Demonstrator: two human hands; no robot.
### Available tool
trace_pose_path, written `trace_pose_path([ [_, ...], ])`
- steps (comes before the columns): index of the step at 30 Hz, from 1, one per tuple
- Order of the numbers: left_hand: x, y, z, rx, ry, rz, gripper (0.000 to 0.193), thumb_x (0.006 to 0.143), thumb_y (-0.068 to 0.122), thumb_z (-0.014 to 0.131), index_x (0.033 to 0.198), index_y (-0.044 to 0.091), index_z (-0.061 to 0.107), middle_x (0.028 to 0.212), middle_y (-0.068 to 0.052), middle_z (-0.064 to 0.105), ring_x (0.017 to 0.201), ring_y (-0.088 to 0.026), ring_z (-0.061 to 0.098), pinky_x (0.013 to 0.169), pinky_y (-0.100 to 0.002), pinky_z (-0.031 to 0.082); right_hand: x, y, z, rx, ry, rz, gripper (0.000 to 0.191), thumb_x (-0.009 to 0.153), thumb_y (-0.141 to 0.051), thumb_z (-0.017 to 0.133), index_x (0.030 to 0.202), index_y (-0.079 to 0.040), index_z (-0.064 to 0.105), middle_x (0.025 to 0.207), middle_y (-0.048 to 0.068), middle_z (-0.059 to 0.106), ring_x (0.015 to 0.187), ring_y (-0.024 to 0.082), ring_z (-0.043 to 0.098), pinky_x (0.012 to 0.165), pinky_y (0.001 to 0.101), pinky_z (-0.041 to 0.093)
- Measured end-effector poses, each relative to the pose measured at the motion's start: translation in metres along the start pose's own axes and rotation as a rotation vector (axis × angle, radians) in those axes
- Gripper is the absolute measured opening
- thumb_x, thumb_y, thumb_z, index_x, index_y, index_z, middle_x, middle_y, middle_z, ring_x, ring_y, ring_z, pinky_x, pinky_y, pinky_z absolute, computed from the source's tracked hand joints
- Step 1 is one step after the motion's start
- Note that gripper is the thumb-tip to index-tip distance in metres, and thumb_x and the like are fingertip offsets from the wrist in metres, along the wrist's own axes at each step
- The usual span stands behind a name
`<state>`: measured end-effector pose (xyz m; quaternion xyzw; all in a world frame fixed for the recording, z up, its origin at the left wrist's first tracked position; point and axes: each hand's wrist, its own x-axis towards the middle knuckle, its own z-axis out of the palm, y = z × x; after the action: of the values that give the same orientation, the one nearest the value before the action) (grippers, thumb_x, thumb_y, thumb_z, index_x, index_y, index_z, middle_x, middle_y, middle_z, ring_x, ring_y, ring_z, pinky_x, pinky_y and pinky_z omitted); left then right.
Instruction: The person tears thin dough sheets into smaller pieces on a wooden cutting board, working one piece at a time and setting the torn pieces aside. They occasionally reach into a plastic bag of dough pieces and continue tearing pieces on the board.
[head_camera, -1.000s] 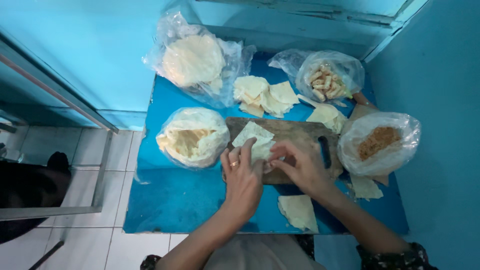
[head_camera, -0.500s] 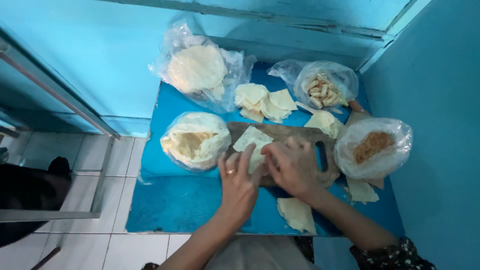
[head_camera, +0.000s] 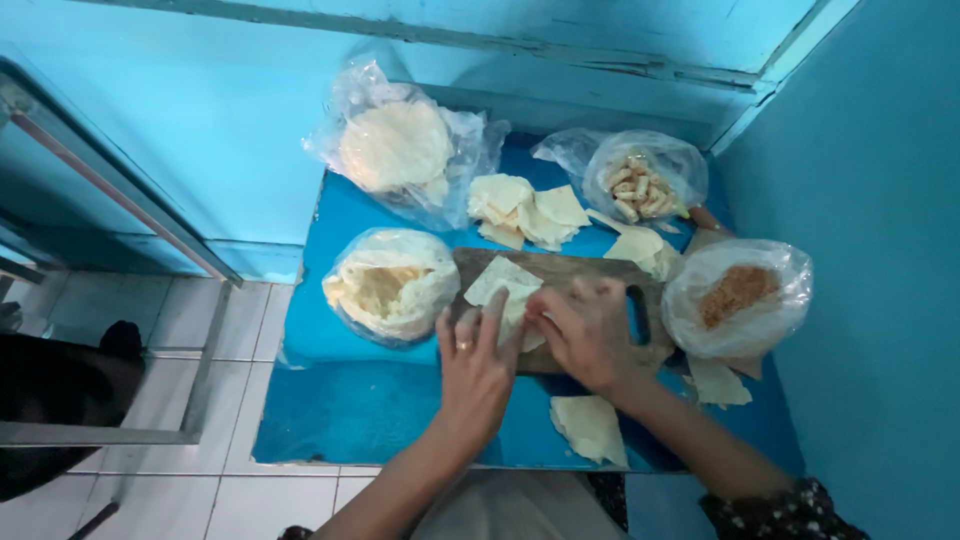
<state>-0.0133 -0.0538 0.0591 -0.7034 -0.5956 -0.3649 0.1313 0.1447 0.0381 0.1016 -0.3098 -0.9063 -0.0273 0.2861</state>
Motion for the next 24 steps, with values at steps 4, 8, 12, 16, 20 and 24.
trace_pose_path([
  [4, -0.009, 0.006, 0.001, 0.141, -0.07, 0.082, 0.038, 0.084, 0.013, 0.062, 0.12, -0.001, 0.067, 0.142, -0.016, 0.054, 0.126, -0.033, 0.051, 0.113, -0.065, 0.032, 0.023, 0.013, 0.003, 0.288, -0.217, 0.296, 0.02, 0.084, -0.023, 0.08, 0.098, -0.018, 0.068, 0.091, -0.007, 0.07, 0.091, 0.018, 0.069, 0.082, 0.0425, 0.044],
  [8, -0.012, 0.005, 0.003, 0.163, -0.099, 0.123, 0.043, 0.083, 0.014, 0.06, 0.122, -0.005, 0.067, 0.136, -0.018, 0.058, 0.121, -0.032, 0.053, 0.112, -0.064, 0.036, 0.032, 0.021, -0.003, 0.851, -0.207, 0.581, 0.02, 0.087, -0.019, 0.074, 0.105, -0.018, 0.066, 0.103, -0.007, 0.072, 0.099, 0.012, 0.076, 0.084, 0.0388, 0.055],
  [12, -0.013, 0.004, 0.004, 0.129, -0.113, 0.123, 0.043, 0.085, 0.013, 0.058, 0.124, -0.005, 0.066, 0.125, -0.019, 0.06, 0.118, -0.033, 0.054, 0.112, -0.062, 0.037, 0.007, 0.012, -0.02, 0.11, 0.013, -0.129, 0.029, 0.083, -0.011, 0.077, 0.112, -0.017, 0.073, 0.099, -0.002, 0.074, 0.099, 0.017, 0.066, 0.09, 0.0454, 0.041],
  [16, -0.014, 0.006, 0.005, 0.17, -0.139, 0.137, 0.046, 0.085, 0.014, 0.058, 0.124, -0.007, 0.066, 0.115, -0.017, 0.061, 0.113, -0.033, 0.055, 0.111, -0.06, 0.037, -0.009, 0.001, -0.015, -0.034, -0.015, -0.28, 0.042, 0.086, -0.015, 0.076, 0.127, -0.013, 0.068, 0.111, -0.002, 0.073, 0.108, 0.015, 0.069, 0.092, 0.0449, 0.041],
  [20, -0.015, 0.007, 0.005, 0.19, -0.158, 0.149, 0.046, 0.083, 0.015, 0.059, 0.123, -0.007, 0.067, 0.108, -0.016, 0.061, 0.111, -0.032, 0.056, 0.112, -0.061, 0.037, 0.003, 0.009, -0.006, 0.068, -0.026, -0.209, 0.05, 0.088, -0.022, 0.077, 0.134, -0.014, 0.06, 0.109, -0.005, 0.077, 0.107, 0.015, 0.069, 0.093, 0.0469, 0.039],
  [24, -0.016, 0.007, 0.006, 0.212, -0.126, 0.159, 0.049, 0.081, 0.015, 0.059, 0.124, -0.008, 0.067, 0.107, -0.017, 0.062, 0.109, -0.031, 0.058, 0.113, -0.06, 0.037, 0.02, 0.022, 0.0, 0.242, -0.153, -0.025, 0.054, 0.087, -0.02, 0.079, 0.137, -0.014, 0.058, 0.096, -0.004, 0.082, 0.096, 0.013, 0.071, 0.09, 0.0465, 0.04],
])
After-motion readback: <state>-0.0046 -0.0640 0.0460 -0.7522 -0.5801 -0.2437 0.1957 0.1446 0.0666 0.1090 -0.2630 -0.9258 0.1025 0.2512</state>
